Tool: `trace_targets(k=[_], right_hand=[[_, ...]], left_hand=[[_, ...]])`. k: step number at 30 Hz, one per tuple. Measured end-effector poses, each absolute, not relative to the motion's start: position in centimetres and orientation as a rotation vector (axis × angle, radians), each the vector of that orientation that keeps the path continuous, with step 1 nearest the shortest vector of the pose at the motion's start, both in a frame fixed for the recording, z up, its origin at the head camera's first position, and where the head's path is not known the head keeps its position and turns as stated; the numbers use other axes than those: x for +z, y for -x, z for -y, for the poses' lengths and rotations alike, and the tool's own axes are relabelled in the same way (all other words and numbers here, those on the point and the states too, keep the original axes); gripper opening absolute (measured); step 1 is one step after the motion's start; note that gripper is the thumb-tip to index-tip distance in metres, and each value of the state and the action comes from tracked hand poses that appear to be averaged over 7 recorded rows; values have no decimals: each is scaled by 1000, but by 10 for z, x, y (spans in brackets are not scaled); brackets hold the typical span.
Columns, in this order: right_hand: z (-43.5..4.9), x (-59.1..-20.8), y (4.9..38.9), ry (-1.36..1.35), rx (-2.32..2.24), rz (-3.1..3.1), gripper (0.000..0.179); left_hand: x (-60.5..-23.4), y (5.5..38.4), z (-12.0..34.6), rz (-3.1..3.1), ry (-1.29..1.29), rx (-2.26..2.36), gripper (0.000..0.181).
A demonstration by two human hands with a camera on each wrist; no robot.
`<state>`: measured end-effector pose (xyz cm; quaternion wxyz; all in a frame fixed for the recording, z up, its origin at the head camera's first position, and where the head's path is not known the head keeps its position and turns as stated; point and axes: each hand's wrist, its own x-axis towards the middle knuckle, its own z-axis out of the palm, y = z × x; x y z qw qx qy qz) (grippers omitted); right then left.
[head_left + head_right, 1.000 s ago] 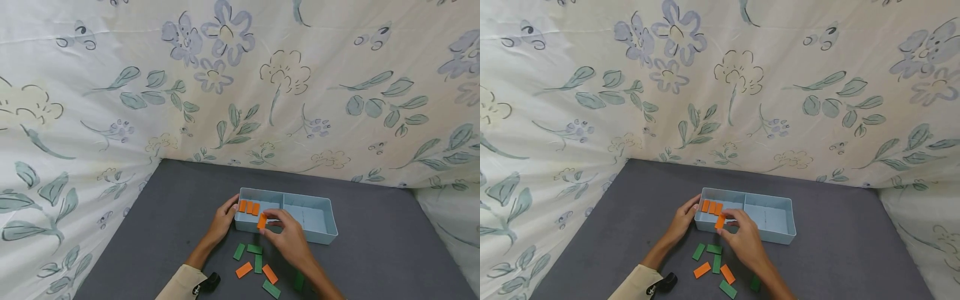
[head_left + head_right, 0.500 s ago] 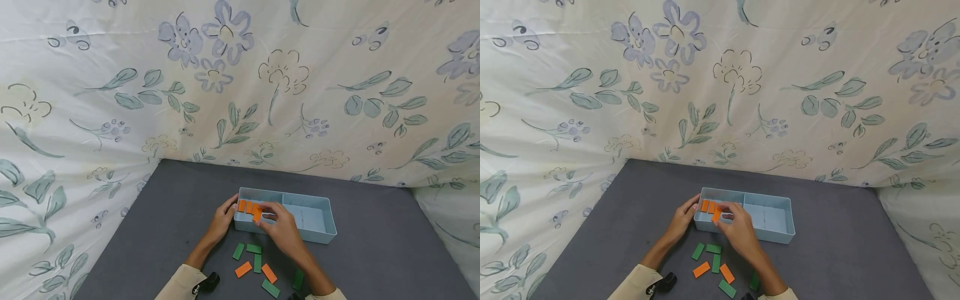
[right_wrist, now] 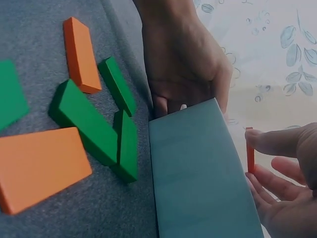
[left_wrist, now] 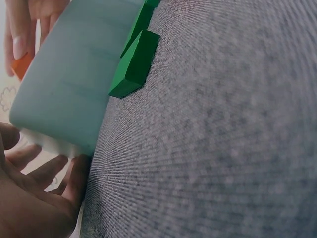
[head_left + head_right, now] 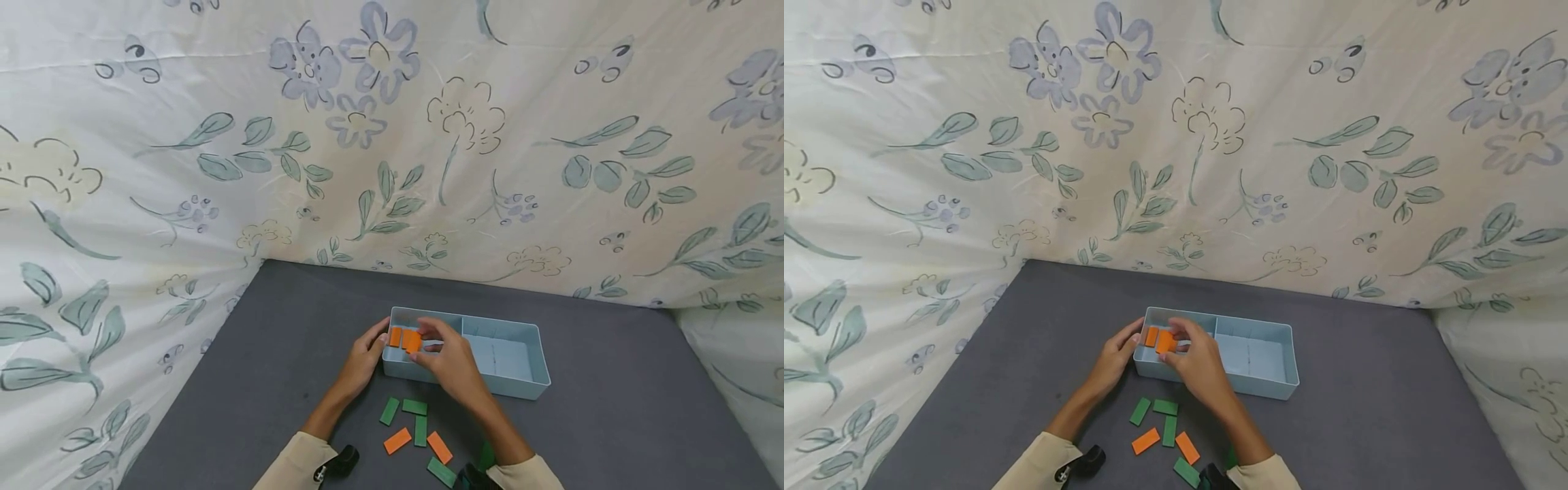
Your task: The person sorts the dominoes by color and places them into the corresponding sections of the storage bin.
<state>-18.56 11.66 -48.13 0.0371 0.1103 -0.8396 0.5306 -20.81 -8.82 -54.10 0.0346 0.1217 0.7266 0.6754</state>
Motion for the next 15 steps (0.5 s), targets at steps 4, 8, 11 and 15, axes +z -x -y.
trace_targets(k=[4,8,11,15], right_hand=[[-115,-481,190,-336,1627,2601,64],[-112,-483,196,-318,1610,2632,64],[-111,-484,201,-321,1610,2646,63],[-110,-482,205,-348,1637,2653,62]], left_hand=[[-542,209,88,-2234,-385,2082,49],[-541,210,89,-2222,-387,2084,49],[-541,210,89,-2211,-377,2082,49],[-542,212,89,-2213,-390,2079,49]])
